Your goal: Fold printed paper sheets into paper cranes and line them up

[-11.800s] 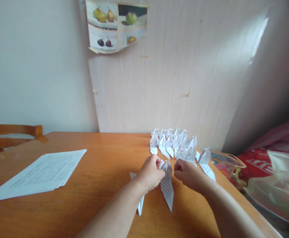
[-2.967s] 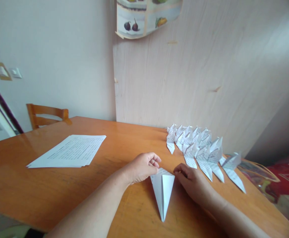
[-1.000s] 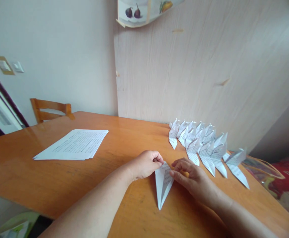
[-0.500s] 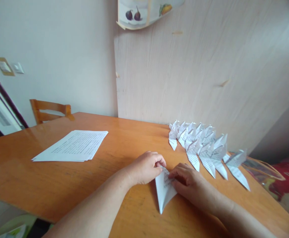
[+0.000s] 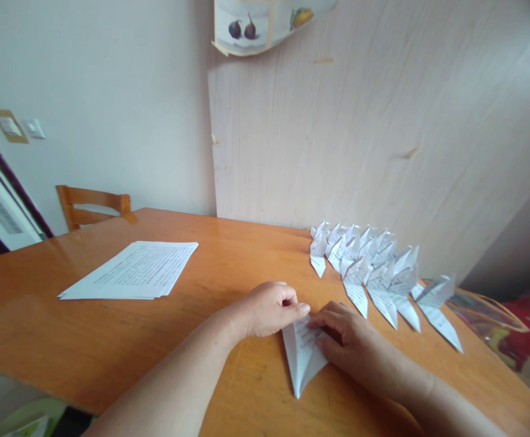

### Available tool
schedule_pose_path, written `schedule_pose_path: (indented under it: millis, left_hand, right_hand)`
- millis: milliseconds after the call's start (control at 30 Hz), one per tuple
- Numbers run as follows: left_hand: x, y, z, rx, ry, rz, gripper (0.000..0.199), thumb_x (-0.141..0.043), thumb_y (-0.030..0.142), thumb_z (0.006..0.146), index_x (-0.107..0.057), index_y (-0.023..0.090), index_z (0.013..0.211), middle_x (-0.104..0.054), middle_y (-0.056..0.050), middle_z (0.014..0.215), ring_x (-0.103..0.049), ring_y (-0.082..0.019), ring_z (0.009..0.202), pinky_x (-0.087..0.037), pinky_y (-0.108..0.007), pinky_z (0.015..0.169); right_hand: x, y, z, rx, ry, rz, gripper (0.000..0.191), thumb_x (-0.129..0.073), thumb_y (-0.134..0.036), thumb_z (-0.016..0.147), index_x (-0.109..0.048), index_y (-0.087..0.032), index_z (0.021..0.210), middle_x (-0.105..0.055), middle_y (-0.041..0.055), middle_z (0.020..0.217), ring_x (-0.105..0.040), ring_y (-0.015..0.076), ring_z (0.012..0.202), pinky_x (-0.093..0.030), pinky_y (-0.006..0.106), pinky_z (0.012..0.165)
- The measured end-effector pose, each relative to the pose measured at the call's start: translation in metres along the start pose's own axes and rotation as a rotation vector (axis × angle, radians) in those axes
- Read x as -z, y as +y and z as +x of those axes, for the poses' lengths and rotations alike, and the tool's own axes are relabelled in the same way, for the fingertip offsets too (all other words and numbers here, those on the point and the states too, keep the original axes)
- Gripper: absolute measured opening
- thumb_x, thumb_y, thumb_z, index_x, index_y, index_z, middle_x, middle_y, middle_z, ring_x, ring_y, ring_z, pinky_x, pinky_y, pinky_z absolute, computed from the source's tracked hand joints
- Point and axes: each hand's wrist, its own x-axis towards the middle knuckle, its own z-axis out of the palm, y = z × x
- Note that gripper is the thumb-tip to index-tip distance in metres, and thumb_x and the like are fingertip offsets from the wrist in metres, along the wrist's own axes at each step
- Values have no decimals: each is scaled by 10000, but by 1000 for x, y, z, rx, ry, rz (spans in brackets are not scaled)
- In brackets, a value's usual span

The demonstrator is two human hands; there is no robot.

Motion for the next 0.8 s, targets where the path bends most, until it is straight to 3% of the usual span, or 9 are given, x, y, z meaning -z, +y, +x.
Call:
schedule_pose_path:
  millis: [133,300,600,800]
  left_hand:
    - [8,-2,-3,101,-93,9,423,-474,542,898,-541,184,684,-511,32,640,-470,-120,616,-319,-237,524]
    - [15,-3,-10,166,-182,67,99,-551,282,788,-621,219,817,-628,23,774,-535,-140,682,-330,-228,518]
    - [21,-10,-12,19,-233,150,242,-590,143,707,-657,243,917,-645,8,950,-574,-159,839,-438,-233,684]
    - [23,-8,-11,33,-270,92,226,-584,129,703,-674,223,888,-667,10,933,-587,-148,812,-428,-212,649]
  right_hand:
    - [2,-1,0,2,-24,-13,235,-554,-74,825,-687,-243,919,-622,18,938,-571,175,888,-432,308,799]
    - [4,-1,-2,46,-53,-36,232,-564,-78,841,-684,-251,936,-618,27,979,-566,184,934,-434,311,827]
    - [7,-7,-8,108,-106,-134,288,-525,-31,853,-703,-252,906,-625,32,917,-552,187,884,-428,309,783]
    - [15,-18,-10,78,-154,-99,110,-696,-213,814,-721,-276,900,-646,27,965,-568,200,878,-445,325,800]
